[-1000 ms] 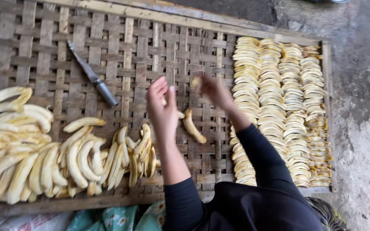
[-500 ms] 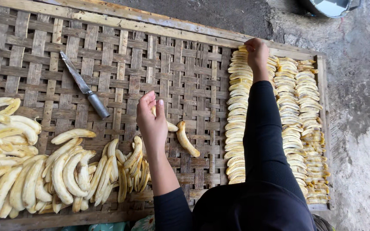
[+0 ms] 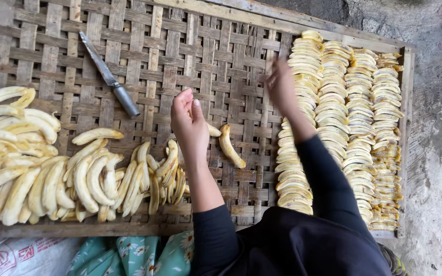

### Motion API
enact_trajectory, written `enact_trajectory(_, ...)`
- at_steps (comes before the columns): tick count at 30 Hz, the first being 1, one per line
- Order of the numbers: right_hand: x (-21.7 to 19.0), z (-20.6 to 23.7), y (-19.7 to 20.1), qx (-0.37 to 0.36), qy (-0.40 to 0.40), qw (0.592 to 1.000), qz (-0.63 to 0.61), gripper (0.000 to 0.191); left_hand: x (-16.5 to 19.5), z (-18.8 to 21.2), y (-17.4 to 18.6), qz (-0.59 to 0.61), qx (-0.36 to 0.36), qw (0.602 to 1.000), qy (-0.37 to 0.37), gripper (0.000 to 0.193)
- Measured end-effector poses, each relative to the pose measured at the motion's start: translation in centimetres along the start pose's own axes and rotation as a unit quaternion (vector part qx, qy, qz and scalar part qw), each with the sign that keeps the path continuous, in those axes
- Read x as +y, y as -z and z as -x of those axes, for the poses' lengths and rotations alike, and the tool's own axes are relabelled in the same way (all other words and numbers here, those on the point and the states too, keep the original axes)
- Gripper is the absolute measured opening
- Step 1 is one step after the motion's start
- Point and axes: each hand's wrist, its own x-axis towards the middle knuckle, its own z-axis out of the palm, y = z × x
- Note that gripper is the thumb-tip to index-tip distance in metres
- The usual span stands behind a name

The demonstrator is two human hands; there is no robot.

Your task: The person sits on the ground beside a woven bamboo tray and arranges peeled banana halves one at a time into neat rows on the tray, taking pieces from a loose pile on the tray and placing them into an ordered section alongside already arranged rows. A knife rests on the tray but is not used.

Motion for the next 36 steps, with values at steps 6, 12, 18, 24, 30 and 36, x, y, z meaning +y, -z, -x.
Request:
enact_trajectory(6, -14.0, 14.9, -1.4, -0.254, -0.074, 0.962, 0.063, 0.088, -1.4, 0.3, -0.2, 0.028, 0.01, 0.994, 0.105, 0.021)
enact_trajectory(12, -15.8, 16.9, -2.9, -0.112, -0.102, 0.987, 0.049, 0.077, -4.1, 2.7, -1.5, -0.035, 0.008, 0.991, 0.125, 0.025)
enact_trajectory(18, -14.2, 12.4, -4.5, -0.029, -0.26, 0.95, -0.17, 0.055, -3.9, 2.2, 2.3, 0.239, 0.165, 0.952, 0.094, 0.028)
enact_trajectory(24, -16.1, 7.8, -8.8, -0.014, 0.082, 0.996, 0.043, 0.068, -3.7, 1.6, 8.6, 0.391, 0.243, 0.884, 0.085, 0.033)
enact_trajectory(30, -20.3, 7.3, -9.8, -0.102, -0.117, 0.984, 0.088, 0.074, -4.6, 0.8, 15.4, 0.338, 0.322, 0.883, 0.047, 0.027)
enact_trajectory(36, -24.2, 1.6, -13.3, -0.097, -0.262, 0.849, -0.449, 0.066, -3.1, 0.9, 23.1, 0.436, 0.405, 0.804, 0.013, 0.028)
